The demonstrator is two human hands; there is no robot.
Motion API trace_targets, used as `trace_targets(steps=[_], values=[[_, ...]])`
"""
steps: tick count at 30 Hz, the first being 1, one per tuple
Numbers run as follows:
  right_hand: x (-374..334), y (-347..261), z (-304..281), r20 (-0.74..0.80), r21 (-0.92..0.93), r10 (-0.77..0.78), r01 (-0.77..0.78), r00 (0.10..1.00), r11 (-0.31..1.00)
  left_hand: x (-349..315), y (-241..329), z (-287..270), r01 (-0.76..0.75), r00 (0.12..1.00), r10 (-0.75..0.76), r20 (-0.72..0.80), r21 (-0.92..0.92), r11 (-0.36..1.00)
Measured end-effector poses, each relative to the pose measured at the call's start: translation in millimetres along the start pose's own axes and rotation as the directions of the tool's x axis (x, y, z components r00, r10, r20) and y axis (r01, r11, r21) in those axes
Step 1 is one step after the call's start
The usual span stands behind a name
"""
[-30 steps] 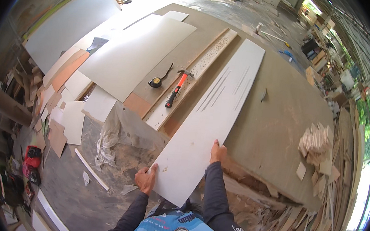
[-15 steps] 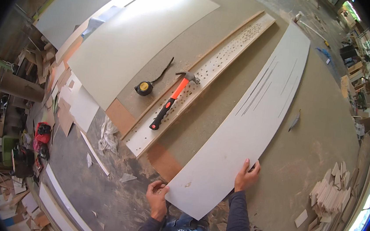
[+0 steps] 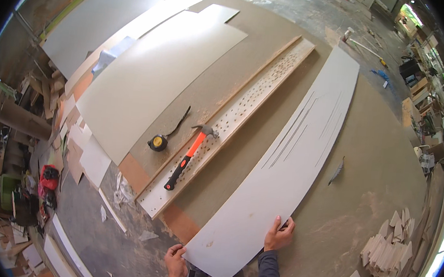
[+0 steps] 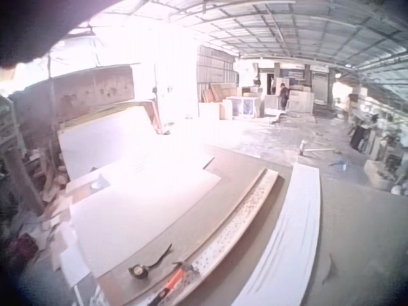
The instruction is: The person measures a large wooden board with a tape measure, hammers a thin wooden strip onto it, and then collects and carries several white panels and small wooden scraps from a pile on the floor.
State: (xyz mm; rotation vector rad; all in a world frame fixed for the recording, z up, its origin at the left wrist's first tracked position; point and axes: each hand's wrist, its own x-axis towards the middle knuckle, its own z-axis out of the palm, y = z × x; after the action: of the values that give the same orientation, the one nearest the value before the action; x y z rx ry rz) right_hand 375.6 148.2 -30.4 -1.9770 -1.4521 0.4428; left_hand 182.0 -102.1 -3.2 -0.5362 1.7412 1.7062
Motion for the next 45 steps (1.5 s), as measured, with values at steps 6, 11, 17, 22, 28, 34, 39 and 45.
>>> trace_targets(steps=[6, 11, 17, 22, 28, 34, 39, 45], values=[[5.7, 4.1, -0.3, -0.063, 0.092, 0.012, -0.006, 0.998, 0.996, -7.6, 22.5, -1.6, -0.085, 0.975, 0.035, 0.22, 0.223, 0.971], [17.7, -34.5, -13.0, -0.232, -0.244, -0.275, 0.218, 0.933, 0.945, 1.9, 29.6, -8.8, -0.277, 0.895, 0.069, 0.44, 0.429, 0.86], [90.3, -150.7, 94.9, 0.252, 0.159, -0.766, 0.755, 0.591, 0.636, 15.2, -4.9, -10.7, -0.291, 0.929, 0.123, 0.348, 0.483, 0.826], [105.7, -202.1, 169.3, 0.513, -0.182, -0.693, 0.853, 0.506, 0.488, 21.3, -13.9, -19.4, -0.333, 0.919, 0.174, 0.353, 0.464, 0.821], [-199.7, -116.1, 131.3, 0.702, 0.525, -0.696, 0.771, -0.152, 0.361, -5.5, -31.5, 0.3, -0.111, 0.994, 0.083, 0.075, 0.602, 0.791], [-54.8, -128.2, 94.6, 0.437, 0.607, -0.786, 0.501, 0.437, 0.617, 11.4, -42.2, -18.0, -0.163, 0.973, 0.089, 0.212, 0.365, 0.917], [48.3, -88.3, -0.3, -0.053, 0.034, -0.471, 0.473, 0.88, 0.88, 13.0, 2.1, -18.5, -0.284, 0.943, 0.23, 0.242, 0.215, 0.935], [-30.8, -8.1, 27.3, 0.123, 0.032, -0.194, 0.191, 0.973, 0.981, 62.5, 24.9, -31.4, -0.31, 0.945, 0.281, 0.168, 0.184, 0.933]])
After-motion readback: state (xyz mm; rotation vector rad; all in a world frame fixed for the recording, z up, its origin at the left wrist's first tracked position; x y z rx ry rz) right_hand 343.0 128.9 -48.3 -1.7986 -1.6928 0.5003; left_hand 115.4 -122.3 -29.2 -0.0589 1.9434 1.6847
